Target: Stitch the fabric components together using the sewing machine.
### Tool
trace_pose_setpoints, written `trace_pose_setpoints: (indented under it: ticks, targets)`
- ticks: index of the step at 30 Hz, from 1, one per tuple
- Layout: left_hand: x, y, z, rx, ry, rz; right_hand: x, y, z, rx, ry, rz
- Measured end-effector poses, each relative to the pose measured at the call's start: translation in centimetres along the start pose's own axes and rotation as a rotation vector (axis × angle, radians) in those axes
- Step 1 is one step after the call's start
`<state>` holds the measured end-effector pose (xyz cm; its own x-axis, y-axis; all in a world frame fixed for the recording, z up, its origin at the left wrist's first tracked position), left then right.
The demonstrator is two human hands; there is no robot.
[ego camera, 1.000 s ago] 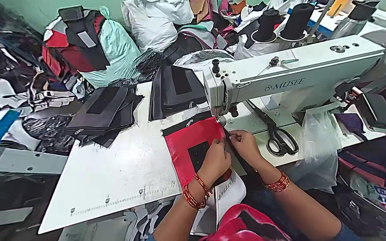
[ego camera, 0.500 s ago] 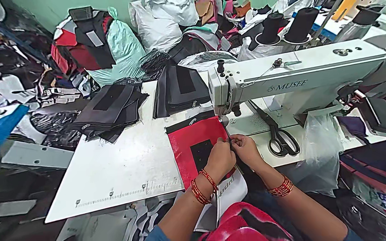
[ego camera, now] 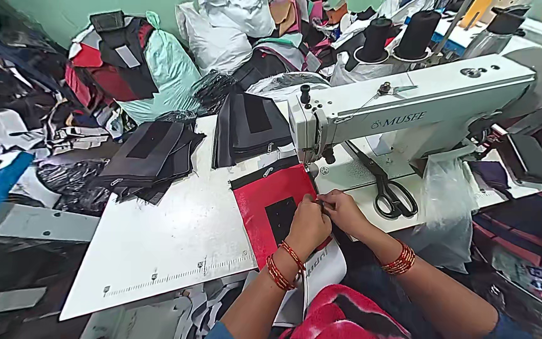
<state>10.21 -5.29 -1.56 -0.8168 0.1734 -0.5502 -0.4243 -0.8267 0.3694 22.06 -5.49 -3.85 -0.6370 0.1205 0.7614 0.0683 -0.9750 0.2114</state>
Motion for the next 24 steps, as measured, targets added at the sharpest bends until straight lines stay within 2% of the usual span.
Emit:
trace_pose_setpoints:
  ticks: [5,9,12,14,17,19,21,24]
  targets:
    - [0.5,1.1,-0.4,0.007,0.009,-0.092,0.6,-0.1,-0.2,0.078,0.123,0.014]
    - [1.2,2.0,0.9,0.087,0.032,-0.201,1.7,0.6,-1.6,0.097,0.359,-0.016]
    - [2.7,0.8,2.6,-0.077,0.044,-0.303,2.1,1.0,-2.2,0.071,0.43,-0.007]
    - [3.3,-1.4,3.2,-0.211,-0.117,-0.381,1.9,1.1,-2.7,0.012,0.461,0.022]
    - [3.8,-5.2,2.8,-0.093,-0.408,-0.447,1.9,1.1,-2.9,-0.001,0.496,0.024]
    - [4.1,-6.1,2.2,-0.056,-0.48,-0.491,1.8,1.0,-3.0,-0.013,0.51,0.026]
    - [4.6,-5.6,2.1,-0.091,-0.466,-0.566,1.8,1.0,-3.1,-0.031,0.512,0.037]
    - [5.7,-4.4,1.7,-0.237,-0.4,-0.705,2.0,1.1,-3.0,-0.024,0.511,0.024]
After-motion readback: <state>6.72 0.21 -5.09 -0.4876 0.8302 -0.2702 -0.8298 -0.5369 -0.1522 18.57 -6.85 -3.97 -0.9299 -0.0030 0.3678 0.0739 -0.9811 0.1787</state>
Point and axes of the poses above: each hand's wrist, its own y-axis away from the middle knuckle, its own z-axis out of the back of the hand, x = y × z, the point moved 3 cm from there along -y, towards the middle knuckle, and after that the axes turned 3 degrees about -z, right-handed, at the moved point
